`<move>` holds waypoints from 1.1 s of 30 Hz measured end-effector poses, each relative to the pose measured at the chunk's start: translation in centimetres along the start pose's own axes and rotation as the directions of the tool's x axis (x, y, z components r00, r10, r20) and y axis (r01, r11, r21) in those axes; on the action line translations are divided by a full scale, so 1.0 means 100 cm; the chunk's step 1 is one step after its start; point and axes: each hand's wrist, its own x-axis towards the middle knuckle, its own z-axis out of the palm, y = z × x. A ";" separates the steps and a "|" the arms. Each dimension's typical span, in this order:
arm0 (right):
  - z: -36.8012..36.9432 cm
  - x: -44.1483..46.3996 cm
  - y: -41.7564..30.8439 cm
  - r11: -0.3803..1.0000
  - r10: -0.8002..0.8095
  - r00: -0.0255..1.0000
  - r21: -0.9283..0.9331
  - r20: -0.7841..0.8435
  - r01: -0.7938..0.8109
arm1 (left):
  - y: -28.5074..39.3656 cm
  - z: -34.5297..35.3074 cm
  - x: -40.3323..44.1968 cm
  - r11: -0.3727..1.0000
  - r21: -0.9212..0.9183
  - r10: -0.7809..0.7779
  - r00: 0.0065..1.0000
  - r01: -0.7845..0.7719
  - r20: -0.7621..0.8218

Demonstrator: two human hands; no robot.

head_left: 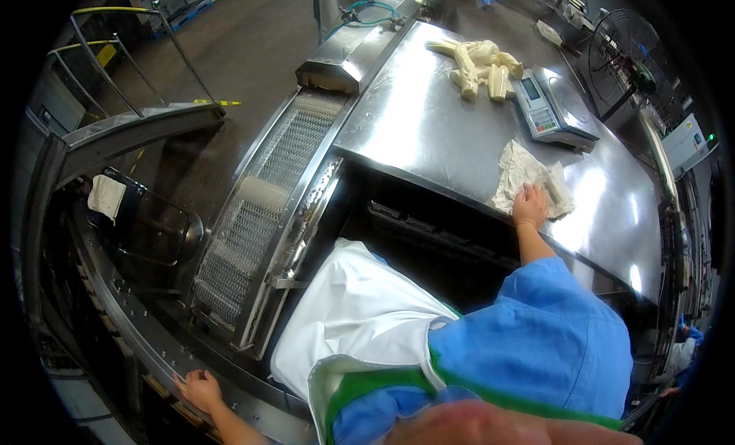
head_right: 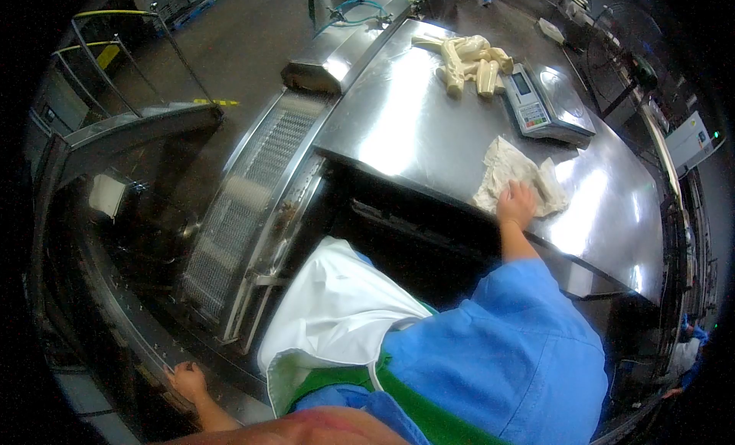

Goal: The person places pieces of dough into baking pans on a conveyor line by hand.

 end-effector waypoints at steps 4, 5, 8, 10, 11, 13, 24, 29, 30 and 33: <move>0.004 0.001 0.003 1.000 0.011 1.000 -0.008 0.024 -0.010 | -0.002 0.002 0.001 1.000 0.020 0.002 1.000 -0.002 0.014; 0.004 0.001 0.003 1.000 0.010 1.000 -0.009 0.024 -0.010 | -0.002 0.002 0.001 1.000 0.020 0.002 1.000 -0.002 0.014; 0.004 0.001 0.003 1.000 0.007 1.000 -0.016 0.029 -0.006 | -0.001 -0.002 0.000 1.000 0.009 0.014 1.000 -0.014 0.019; 0.004 0.001 0.002 1.000 0.014 0.999 -0.016 0.028 -0.014 | 0.002 -0.005 -0.001 1.000 0.003 0.007 1.000 -0.007 0.027; 0.003 0.001 0.001 1.000 0.014 0.999 -0.016 0.029 -0.014 | 0.002 -0.006 -0.001 1.000 0.003 0.007 1.000 -0.007 0.027; 0.001 0.000 0.000 1.000 0.015 1.000 -0.004 0.020 -0.015 | 0.003 -0.006 -0.002 1.000 0.018 0.013 1.000 -0.014 0.014; 0.004 0.001 0.002 1.000 0.014 1.000 0.006 0.019 -0.014 | -0.004 0.003 0.000 0.999 0.002 0.046 0.998 -0.046 -0.037; 0.003 0.001 0.002 1.000 0.012 0.999 0.010 0.033 -0.012 | -0.005 0.002 0.001 0.998 -0.009 0.057 0.998 -0.057 -0.042; 0.003 0.001 0.003 1.000 0.013 0.999 0.008 0.036 -0.013 | -0.003 0.000 0.000 0.999 -0.008 0.050 0.998 -0.050 -0.034; 0.003 0.001 0.002 1.000 0.017 0.999 0.003 0.042 -0.017 | -0.002 0.000 0.000 0.999 0.001 0.038 0.999 -0.038 -0.031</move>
